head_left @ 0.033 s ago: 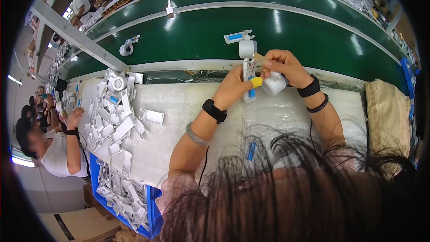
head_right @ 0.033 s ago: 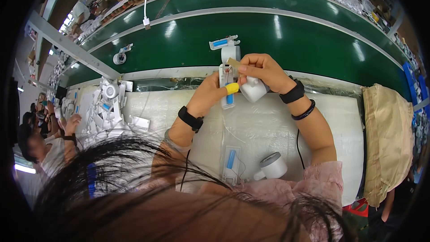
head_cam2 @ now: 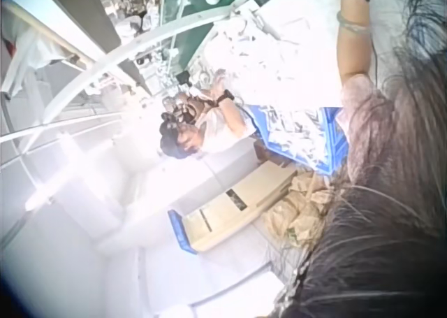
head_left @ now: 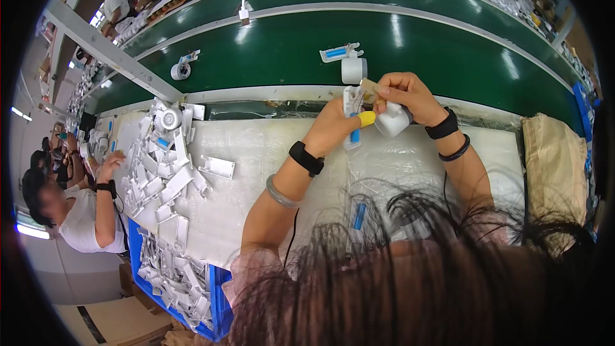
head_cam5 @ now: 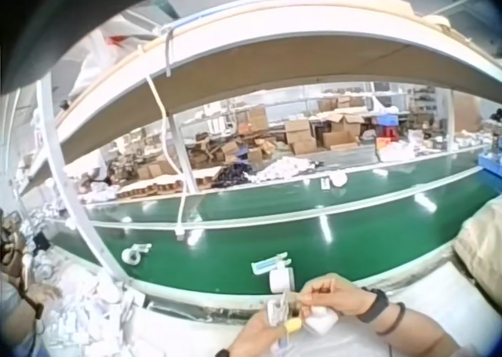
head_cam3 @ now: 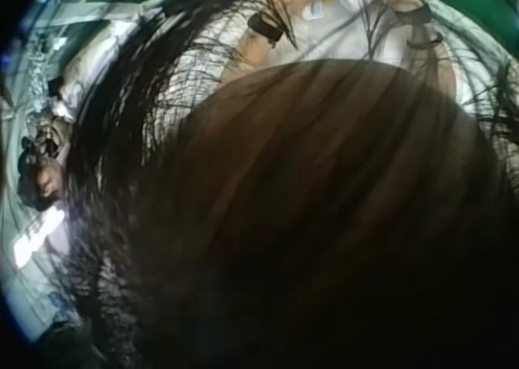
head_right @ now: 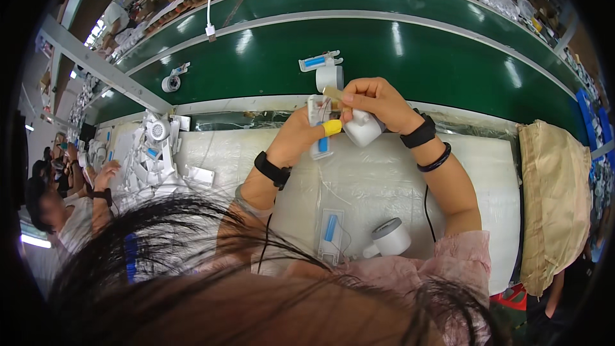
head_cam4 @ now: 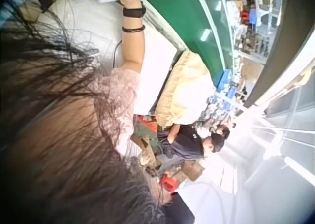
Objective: The worker is assembling small plastic electronic components on a production line, applying stickers and parts.
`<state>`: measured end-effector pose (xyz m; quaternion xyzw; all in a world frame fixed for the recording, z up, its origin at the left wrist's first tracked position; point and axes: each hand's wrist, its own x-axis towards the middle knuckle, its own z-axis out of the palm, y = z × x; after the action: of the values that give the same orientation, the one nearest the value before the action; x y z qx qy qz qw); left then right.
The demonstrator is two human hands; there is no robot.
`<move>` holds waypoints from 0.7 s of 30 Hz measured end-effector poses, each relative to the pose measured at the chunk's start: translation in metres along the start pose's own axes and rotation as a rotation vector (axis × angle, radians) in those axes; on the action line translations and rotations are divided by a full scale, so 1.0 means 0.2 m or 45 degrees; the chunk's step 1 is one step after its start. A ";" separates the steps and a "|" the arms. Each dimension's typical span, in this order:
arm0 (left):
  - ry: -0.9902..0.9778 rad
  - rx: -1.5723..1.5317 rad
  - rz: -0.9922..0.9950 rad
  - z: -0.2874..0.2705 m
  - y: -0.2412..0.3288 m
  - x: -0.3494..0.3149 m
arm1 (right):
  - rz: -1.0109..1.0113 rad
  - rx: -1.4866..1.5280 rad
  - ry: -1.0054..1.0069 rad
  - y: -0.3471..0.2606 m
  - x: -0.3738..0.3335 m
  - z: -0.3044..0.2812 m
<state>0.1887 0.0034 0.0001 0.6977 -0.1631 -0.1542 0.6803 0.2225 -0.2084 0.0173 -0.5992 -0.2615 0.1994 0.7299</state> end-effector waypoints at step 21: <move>0.115 -0.451 -0.013 0.01 0.04 -0.03 | -0.438 -1.136 0.546 0.01 -0.02 0.14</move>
<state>0.1824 0.0047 0.0090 0.5740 -0.0992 -0.1526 0.7983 0.2016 -0.1895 0.0197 -0.8277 -0.2603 -0.1813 0.4630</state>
